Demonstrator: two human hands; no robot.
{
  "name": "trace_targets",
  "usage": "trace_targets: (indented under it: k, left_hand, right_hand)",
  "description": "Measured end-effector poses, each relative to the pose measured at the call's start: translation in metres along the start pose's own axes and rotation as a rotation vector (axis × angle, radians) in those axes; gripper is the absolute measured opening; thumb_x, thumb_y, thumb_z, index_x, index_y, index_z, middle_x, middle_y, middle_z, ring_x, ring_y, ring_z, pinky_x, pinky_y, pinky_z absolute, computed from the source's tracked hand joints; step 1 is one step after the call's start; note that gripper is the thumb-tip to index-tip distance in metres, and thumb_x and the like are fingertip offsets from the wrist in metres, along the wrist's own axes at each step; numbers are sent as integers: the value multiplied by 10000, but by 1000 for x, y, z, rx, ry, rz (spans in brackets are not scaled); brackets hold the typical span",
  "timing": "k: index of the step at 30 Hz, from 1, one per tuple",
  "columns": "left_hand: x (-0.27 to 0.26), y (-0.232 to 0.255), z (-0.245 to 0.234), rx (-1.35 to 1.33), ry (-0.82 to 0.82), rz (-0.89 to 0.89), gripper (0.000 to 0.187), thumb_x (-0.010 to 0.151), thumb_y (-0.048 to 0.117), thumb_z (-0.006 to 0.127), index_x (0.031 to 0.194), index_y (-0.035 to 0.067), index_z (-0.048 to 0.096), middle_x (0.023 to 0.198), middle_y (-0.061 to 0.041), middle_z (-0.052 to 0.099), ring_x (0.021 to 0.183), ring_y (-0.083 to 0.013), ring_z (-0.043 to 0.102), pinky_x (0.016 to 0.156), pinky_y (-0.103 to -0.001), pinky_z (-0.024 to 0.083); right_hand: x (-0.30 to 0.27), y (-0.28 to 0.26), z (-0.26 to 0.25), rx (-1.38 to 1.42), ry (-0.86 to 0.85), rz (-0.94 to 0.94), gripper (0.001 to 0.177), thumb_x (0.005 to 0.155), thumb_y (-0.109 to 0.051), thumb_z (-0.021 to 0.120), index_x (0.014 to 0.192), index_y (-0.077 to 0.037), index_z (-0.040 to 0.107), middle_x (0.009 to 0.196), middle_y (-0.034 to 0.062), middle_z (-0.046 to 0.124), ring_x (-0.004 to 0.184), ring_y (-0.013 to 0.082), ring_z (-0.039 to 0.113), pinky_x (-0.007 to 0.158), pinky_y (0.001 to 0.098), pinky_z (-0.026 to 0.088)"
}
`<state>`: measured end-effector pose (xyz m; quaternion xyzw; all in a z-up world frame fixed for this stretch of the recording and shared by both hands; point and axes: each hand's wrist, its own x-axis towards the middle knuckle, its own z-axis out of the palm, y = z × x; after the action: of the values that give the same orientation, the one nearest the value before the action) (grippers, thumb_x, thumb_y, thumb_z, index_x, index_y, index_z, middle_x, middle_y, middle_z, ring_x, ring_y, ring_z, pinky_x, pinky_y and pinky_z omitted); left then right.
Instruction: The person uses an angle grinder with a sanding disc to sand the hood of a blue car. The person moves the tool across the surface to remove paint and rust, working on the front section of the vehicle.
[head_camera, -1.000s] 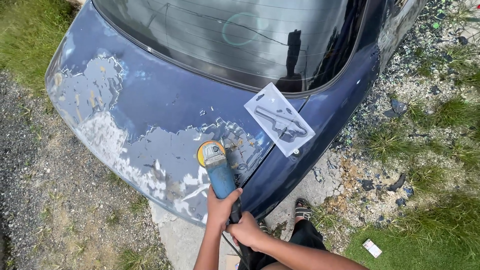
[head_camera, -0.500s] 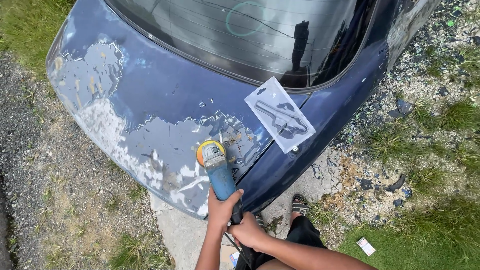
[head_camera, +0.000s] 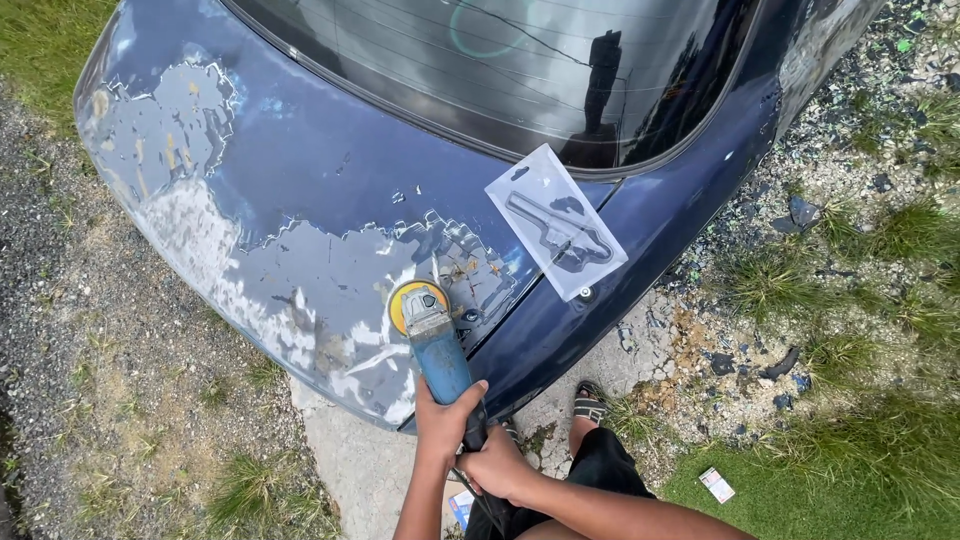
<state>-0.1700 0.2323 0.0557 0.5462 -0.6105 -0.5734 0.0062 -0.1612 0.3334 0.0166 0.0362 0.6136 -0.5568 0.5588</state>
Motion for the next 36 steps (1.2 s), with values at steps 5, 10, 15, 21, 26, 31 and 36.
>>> trace_targets:
  k: [5, 10, 15, 21, 26, 31, 36]
  left_hand:
    - [-4, -3, 4, -15, 0, -8, 692, 635, 248, 888, 1248, 115, 596, 1015, -117, 695, 839, -245, 665, 719, -391, 564]
    - [-12, -7, 6, -9, 16, -64, 771, 633, 255, 886, 1322, 123, 566, 1080, -128, 703, 889, -259, 684, 761, -395, 593]
    - [-14, -14, 7, -17, 13, -28, 756, 632, 252, 889, 1304, 126, 570, 1058, -123, 688, 872, -249, 671, 746, -394, 577]
    - [-19, -18, 9, -16, 33, -54, 707, 624, 227, 901, 1254, 112, 600, 1038, -116, 701, 874, -239, 677, 751, -387, 582]
    - [-21, -27, 8, -3, 49, -50, 658, 628, 223, 908, 1202, 106, 609, 974, -103, 675, 816, -218, 634, 707, -373, 542]
    - [-20, -38, 4, 26, 44, -54, 705, 613, 257, 909, 1237, 116, 613, 1002, -90, 683, 842, -208, 630, 727, -375, 536]
    - [-20, -37, 3, 17, 36, -69, 680, 617, 236, 915, 1202, 90, 599, 969, -107, 673, 818, -222, 644, 702, -380, 547]
  right_hand:
    - [-8, -6, -6, -30, -15, 53, 234, 766, -67, 658, 542, -51, 592, 420, 74, 508, 366, 184, 471, 498, 318, 456]
    - [-13, 2, -9, -31, -19, 80, 177, 767, -49, 637, 595, -50, 596, 450, 79, 526, 390, 180, 496, 505, 317, 455]
    - [-12, 11, -10, 0, -18, 58, 234, 765, -9, 610, 542, -58, 560, 424, 80, 503, 369, 190, 479, 481, 320, 436]
    - [-10, 23, -6, 44, 61, 99, 281, 743, -35, 680, 921, -32, 463, 467, 104, 510, 352, 195, 491, 397, 346, 400]
    - [-6, 40, -3, 87, 94, 105, 493, 754, -38, 745, 1025, -93, 337, 641, 136, 487, 356, 200, 479, 356, 357, 386]
    - [-3, 61, 0, 78, 38, 140, 135, 808, -56, 696, 767, -48, 568, 466, 96, 477, 363, 171, 444, 379, 311, 362]
    - [-5, 60, 1, 23, 38, 127, 161, 815, -65, 702, 689, -49, 604, 449, 91, 502, 382, 186, 494, 424, 318, 401]
